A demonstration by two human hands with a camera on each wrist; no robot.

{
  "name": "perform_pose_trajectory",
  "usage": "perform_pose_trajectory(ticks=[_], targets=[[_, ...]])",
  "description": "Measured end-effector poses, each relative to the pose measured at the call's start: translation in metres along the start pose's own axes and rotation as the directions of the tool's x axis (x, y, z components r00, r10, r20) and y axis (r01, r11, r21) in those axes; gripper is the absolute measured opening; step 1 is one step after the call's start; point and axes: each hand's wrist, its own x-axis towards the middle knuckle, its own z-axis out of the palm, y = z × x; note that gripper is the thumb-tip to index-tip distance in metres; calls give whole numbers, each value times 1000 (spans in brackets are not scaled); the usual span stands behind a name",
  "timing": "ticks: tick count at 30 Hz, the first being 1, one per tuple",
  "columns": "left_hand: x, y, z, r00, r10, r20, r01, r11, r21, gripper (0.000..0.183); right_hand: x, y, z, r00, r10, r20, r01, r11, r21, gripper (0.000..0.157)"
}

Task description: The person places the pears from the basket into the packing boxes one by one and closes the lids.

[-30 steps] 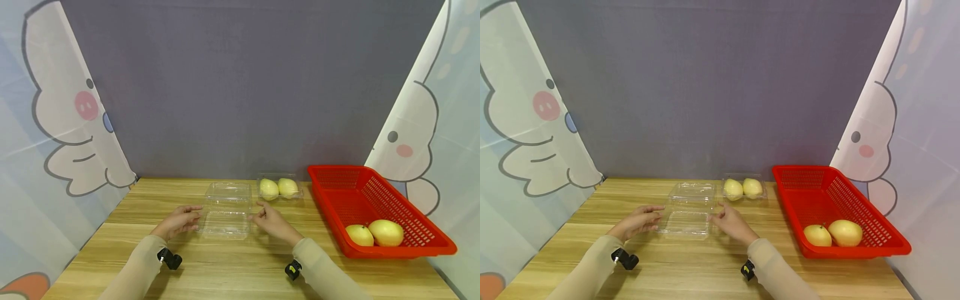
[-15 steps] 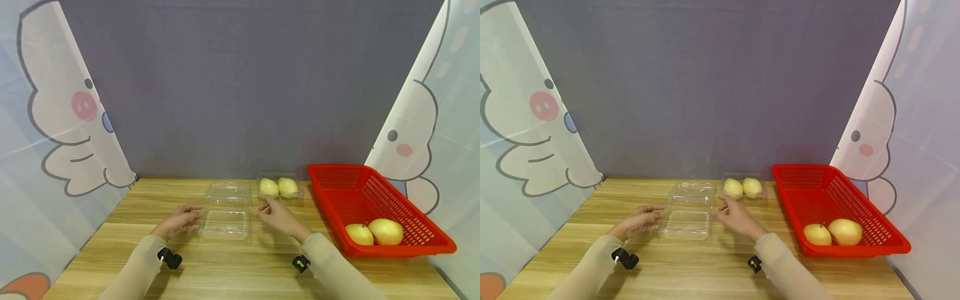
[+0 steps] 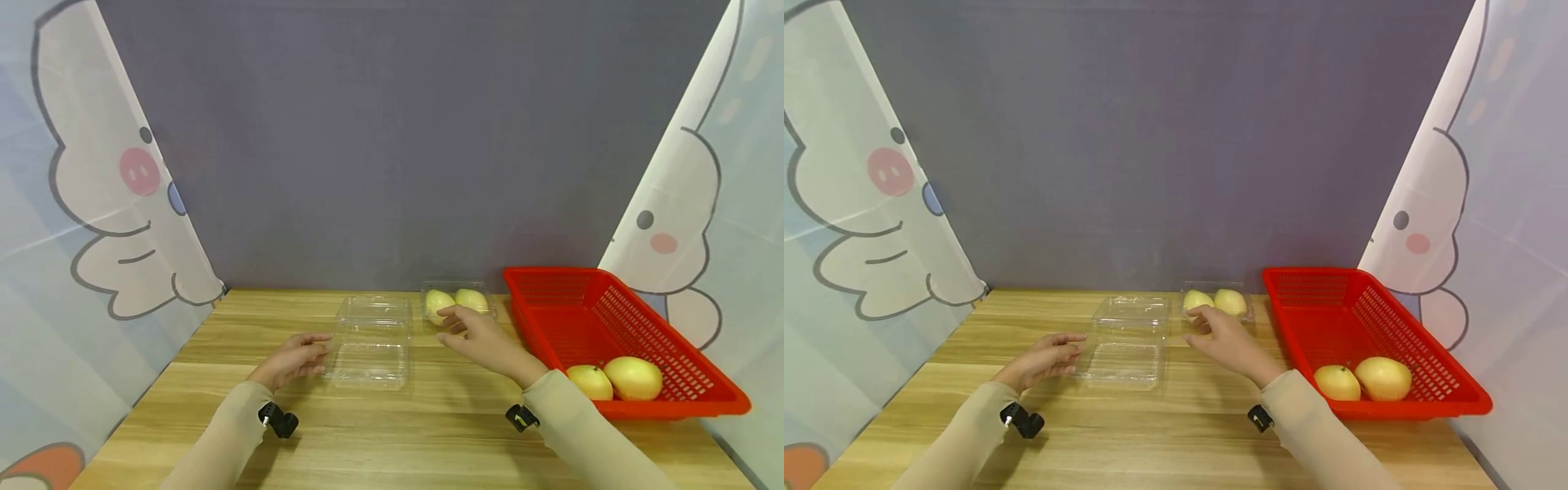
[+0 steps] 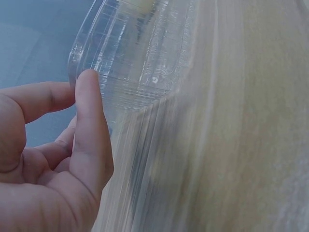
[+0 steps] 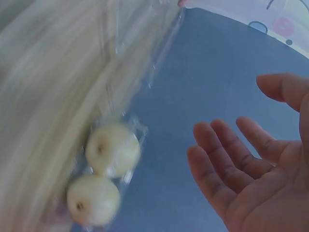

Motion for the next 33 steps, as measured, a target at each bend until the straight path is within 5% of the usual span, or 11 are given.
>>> perform_pose_trajectory(ticks=[12,33], targets=[[-1,2,0,1000,-8,-2,8,1000,-5,52,-17,5,-52,1000,13,-23,-16,992,-126,40],[0,2,1,1000,-8,-2,8,1000,-2,50,-66,33,-118,992,111,56,-89,949,-302,40]])
